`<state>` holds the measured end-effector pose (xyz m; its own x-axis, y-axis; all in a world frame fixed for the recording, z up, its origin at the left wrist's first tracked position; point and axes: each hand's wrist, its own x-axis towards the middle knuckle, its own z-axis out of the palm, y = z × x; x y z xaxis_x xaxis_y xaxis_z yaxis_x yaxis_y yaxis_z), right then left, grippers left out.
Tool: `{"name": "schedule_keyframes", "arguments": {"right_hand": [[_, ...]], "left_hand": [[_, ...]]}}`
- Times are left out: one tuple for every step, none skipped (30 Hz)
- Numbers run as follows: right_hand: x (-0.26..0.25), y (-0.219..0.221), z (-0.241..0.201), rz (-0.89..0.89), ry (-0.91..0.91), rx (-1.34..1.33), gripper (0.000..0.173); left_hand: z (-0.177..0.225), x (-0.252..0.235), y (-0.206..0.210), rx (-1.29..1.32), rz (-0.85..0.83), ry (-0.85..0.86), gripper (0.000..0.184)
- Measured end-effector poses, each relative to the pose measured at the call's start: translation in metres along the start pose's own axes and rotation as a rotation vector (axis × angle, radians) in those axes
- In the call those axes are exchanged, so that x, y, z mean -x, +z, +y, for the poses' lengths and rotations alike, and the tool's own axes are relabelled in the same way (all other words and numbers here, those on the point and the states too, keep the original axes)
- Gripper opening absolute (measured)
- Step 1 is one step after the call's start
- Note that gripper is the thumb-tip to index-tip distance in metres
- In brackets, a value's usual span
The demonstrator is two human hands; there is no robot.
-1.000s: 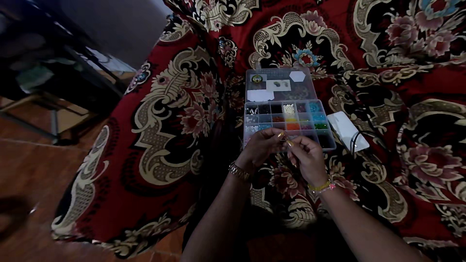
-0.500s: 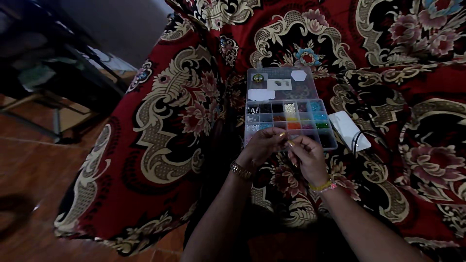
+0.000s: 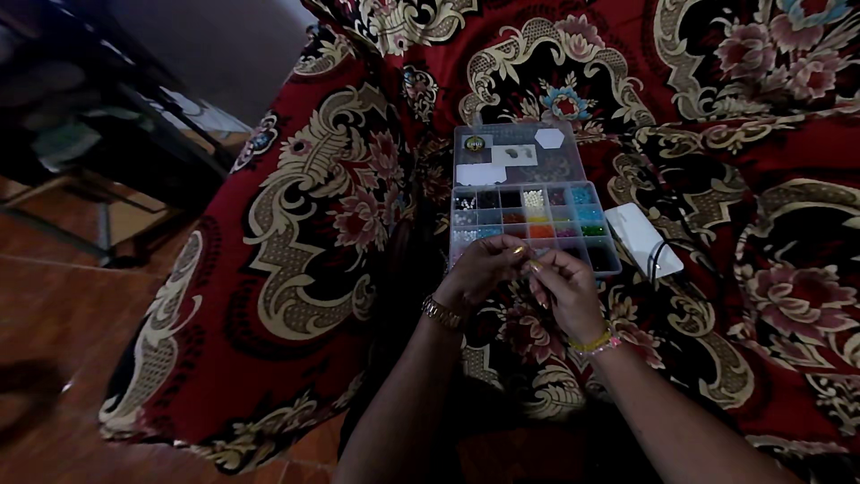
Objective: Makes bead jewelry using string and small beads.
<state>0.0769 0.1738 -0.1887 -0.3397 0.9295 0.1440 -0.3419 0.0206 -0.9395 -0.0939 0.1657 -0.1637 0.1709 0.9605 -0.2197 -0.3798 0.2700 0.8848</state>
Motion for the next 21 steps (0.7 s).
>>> {"name": "schedule_keyframes", "arguments": {"right_hand": [[-0.0002, 0.0001, -0.0001, 0.001, 0.003, 0.0, 0.016], [-0.0001, 0.0004, -0.0004, 0.003, 0.006, 0.0, 0.016], [0.0, 0.0008, -0.0007, 0.006, 0.007, 0.002, 0.016], [0.0, 0.0013, -0.001, 0.011, 0.008, 0.006, 0.016], [0.0, 0.0016, -0.0013, 0.015, 0.011, 0.004, 0.016], [0.0, 0.0015, -0.0014, 0.014, 0.013, 0.003, 0.017], [0.0, 0.0014, -0.0013, 0.015, 0.015, -0.001, 0.017], [0.0001, 0.0015, -0.001, 0.016, 0.015, -0.004, 0.017], [0.0, 0.0016, -0.0006, 0.017, 0.012, -0.009, 0.017], [-0.0001, 0.0018, -0.0005, 0.019, 0.008, -0.012, 0.016], [-0.0002, 0.0019, -0.0007, 0.02, 0.007, -0.014, 0.017], [-0.0002, 0.0018, -0.001, 0.021, 0.006, -0.014, 0.017], [-0.0001, 0.0018, -0.0011, 0.02, 0.006, -0.013, 0.017], [0.0, 0.0016, -0.0011, 0.018, 0.007, -0.01, 0.017], [0.0, 0.0014, -0.001, 0.015, 0.009, -0.006, 0.017], [-0.0001, 0.0012, -0.0007, 0.014, 0.012, -0.004, 0.017], [-0.0003, 0.0011, -0.0006, 0.014, 0.014, -0.002, 0.017], [-0.0004, 0.001, -0.0006, 0.016, 0.015, 0.002, 0.017], [-0.0005, 0.001, -0.0007, 0.017, 0.016, 0.006, 0.016], [-0.0007, 0.0009, -0.0007, 0.015, 0.017, 0.012, 0.016], [-0.0009, 0.0007, -0.0006, 0.01, 0.018, 0.019, 0.016]], "left_hand": [[0.0, -0.0001, -0.0004, 0.0, -0.001, 0.001, 0.019], [0.0002, 0.0, -0.0007, -0.002, -0.001, 0.002, 0.019], [0.0008, 0.0004, -0.0004, -0.007, 0.001, 0.001, 0.019], [0.0014, 0.0009, 0.0001, -0.01, 0.007, 0.0, 0.018], [0.0019, 0.0011, 0.0006, -0.007, 0.012, 0.0, 0.018], [0.0021, 0.0009, 0.001, -0.004, 0.014, -0.004, 0.018], [0.0022, 0.0007, 0.0011, -0.004, 0.015, -0.007, 0.017], [0.002, 0.0007, 0.0009, -0.006, 0.014, -0.009, 0.017], [0.002, 0.0007, 0.0007, -0.012, 0.01, -0.008, 0.017], [0.0021, 0.0008, 0.0005, -0.016, 0.008, -0.005, 0.017], [0.0022, 0.0009, 0.0005, -0.021, 0.006, -0.003, 0.017], [0.0023, 0.0011, 0.0006, -0.026, 0.005, -0.003, 0.017], [0.0025, 0.0014, 0.0009, -0.028, 0.008, -0.003, 0.017], [0.0031, 0.0016, 0.0011, -0.029, 0.009, -0.004, 0.017], [0.0034, 0.0017, 0.0012, -0.029, 0.01, -0.002, 0.017], [0.0035, 0.0017, 0.0011, -0.031, 0.007, 0.002, 0.017], [0.0034, 0.0016, 0.001, -0.034, 0.005, 0.01, 0.017], [0.0035, 0.0015, 0.0007, -0.042, 0.003, 0.02, 0.016], [0.0036, 0.0016, 0.0006, -0.051, 0.006, 0.028, 0.015], [0.0039, 0.0016, 0.0007, -0.062, 0.014, 0.035, 0.015], [0.0043, 0.0019, 0.0006, -0.081, 0.019, 0.042, 0.014]]}}
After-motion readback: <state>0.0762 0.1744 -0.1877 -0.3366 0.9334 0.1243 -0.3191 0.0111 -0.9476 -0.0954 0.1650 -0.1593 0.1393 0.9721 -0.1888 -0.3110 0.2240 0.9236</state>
